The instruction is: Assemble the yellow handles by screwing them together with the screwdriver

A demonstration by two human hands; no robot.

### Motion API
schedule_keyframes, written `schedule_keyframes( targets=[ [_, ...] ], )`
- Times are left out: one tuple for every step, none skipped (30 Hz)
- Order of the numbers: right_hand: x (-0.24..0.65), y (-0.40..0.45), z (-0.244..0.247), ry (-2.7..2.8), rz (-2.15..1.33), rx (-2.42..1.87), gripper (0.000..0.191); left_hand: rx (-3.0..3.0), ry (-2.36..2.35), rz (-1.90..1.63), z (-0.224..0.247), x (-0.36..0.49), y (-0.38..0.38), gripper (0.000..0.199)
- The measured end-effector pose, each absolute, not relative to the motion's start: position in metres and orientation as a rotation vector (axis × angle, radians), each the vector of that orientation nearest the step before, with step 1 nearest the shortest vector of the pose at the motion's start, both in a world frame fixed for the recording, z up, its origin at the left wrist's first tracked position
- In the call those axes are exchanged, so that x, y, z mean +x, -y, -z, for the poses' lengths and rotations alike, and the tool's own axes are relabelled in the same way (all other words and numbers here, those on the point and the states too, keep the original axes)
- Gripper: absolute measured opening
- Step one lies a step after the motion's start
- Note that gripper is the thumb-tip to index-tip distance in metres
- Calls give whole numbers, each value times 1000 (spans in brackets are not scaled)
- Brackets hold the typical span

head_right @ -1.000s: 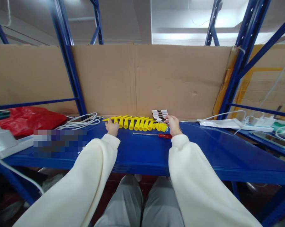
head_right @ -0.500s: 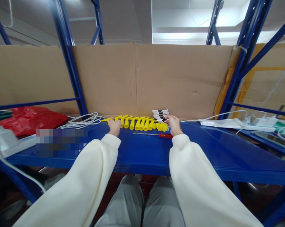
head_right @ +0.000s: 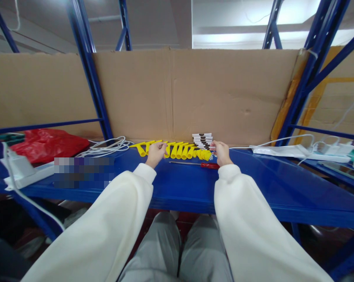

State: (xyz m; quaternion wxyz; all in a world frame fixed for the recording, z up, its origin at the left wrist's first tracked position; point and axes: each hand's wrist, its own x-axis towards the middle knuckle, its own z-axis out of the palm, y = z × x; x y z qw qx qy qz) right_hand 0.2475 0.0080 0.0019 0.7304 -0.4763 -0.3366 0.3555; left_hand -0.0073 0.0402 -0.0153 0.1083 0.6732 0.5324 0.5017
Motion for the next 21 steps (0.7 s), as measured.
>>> schedule_keyframes(
  targets=[
    [248,-8,-2,738,-782,-1054,18,1990,-1572,-1457,15,-7,-40,33],
    [248,-7,-2,736,-782,-1059,19,2003,-1582,-1435,15,-7,-40,34],
    [248,-7,-3,735,-782,-1063,19,2016,-1603,-1415,15,-7,-39,35],
    [248,-8,-3,735,-783,-1066,19,2025,-1639,-1401,14,-6,-38,35],
    [248,-8,-2,738,-784,-1066,19,2023,-1694,-1396,12,-6,-37,35],
    [249,-8,-2,743,-784,-1062,18,2007,-1764,-1399,10,-5,-36,35],
    [249,-9,-1,752,-784,-1058,18,1976,-1850,-1412,8,-6,-35,35],
    [250,-10,0,762,-784,-1054,17,1930,-1950,-1431,5,-7,-34,35],
    [250,-10,0,772,-782,-1050,16,1874,-2057,-1448,3,-10,-34,37],
    [251,-11,1,781,-780,-1047,15,1818,-2165,-1460,0,-14,-33,39],
    [251,-12,2,787,-778,-1046,14,1766,-2276,-1455,-1,-20,-33,45],
    [251,-12,2,791,-777,-1046,13,1728,-2370,-1429,-2,-27,-33,51],
    [251,-12,2,793,-776,-1048,13,1724,-2440,-1383,-2,-36,-33,57],
    [251,-12,2,793,-773,-1051,13,1729,-2503,-1326,-1,-47,-33,60],
    [250,-12,2,790,-770,-1055,13,1753,-2551,-1253,0,-58,-32,61],
    [250,-11,2,783,-767,-1060,14,1785,-2587,-1177,1,-70,-31,62],
    [250,-11,2,774,-763,-1065,14,1780,-2623,-1122,2,-80,-31,62],
    [249,-10,2,765,-758,-1068,15,1717,-2648,-1071,4,-90,-30,63],
    [249,-10,2,758,-753,-1071,16,1635,-2665,-1076,5,-98,-29,63],
    [249,-10,2,754,-749,-1074,16,1588,-2657,-1092,7,-104,-28,65],
    [250,-10,2,754,-746,-1075,16,1548,-2647,-1107,8,-108,-28,66]
  ],
)
